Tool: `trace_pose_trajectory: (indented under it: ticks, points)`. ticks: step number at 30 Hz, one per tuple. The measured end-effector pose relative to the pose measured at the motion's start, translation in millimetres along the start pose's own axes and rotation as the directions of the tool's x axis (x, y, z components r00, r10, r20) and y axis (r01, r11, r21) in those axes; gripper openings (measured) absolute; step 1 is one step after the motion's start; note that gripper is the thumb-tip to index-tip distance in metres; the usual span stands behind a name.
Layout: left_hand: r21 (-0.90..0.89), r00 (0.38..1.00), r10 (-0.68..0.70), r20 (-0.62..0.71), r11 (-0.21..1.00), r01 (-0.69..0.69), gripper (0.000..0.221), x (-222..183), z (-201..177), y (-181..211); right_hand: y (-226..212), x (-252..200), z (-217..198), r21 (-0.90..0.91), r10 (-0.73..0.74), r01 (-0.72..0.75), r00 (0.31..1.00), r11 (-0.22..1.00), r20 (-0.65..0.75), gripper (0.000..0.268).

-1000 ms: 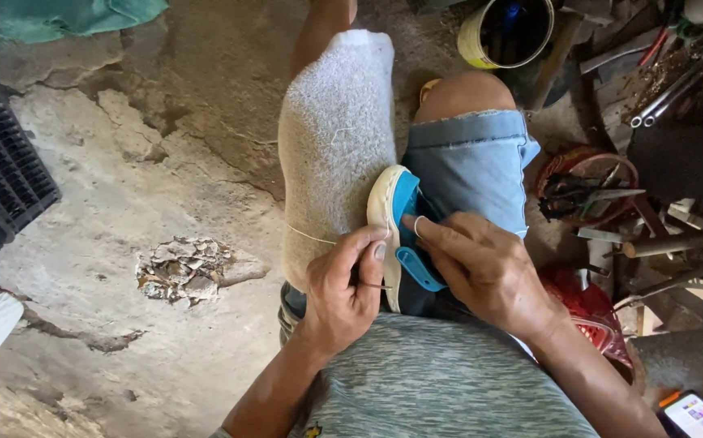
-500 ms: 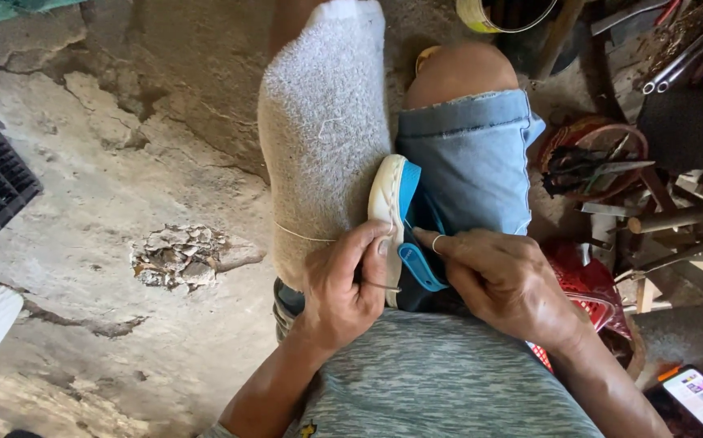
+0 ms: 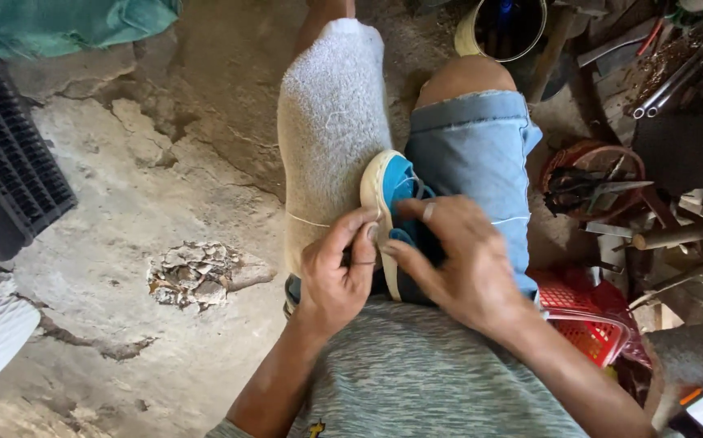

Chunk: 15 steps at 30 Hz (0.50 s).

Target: Hand-stitching the sole of a blue shoe to its upper using a specialized hook needle and white thread.

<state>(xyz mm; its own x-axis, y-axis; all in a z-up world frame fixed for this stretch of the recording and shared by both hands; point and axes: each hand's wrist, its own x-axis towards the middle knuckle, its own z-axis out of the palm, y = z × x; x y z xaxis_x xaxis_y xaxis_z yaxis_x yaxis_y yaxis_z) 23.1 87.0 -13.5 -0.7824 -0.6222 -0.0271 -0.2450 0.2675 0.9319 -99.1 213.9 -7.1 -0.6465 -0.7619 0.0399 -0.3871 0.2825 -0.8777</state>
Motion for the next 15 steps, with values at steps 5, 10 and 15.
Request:
trace_pose_trajectory:
  ticks: [5, 10, 15]
  points:
    - [0.065, 0.999, 0.036, -0.023, 0.997, -0.034, 0.025, -13, -17, -4, 10, -12, 17, -0.016, 0.008, -0.008, 0.999, 1.0, -0.038, 0.028]
    - [0.082, 0.986, 0.161, -0.03, 0.984, -0.158, 0.028, -29, -30, -29, 9, -20, 16, 0.216, 0.16, -0.142, 0.985, 0.966, -0.067, 0.033]
    - [0.365, 0.945, 0.199, 0.259, 0.886, -0.287, 0.043, -42, -66, -9, 2, -20, 8, 0.197, 0.171, -0.182, 0.983, 0.963, 0.073, 0.029]
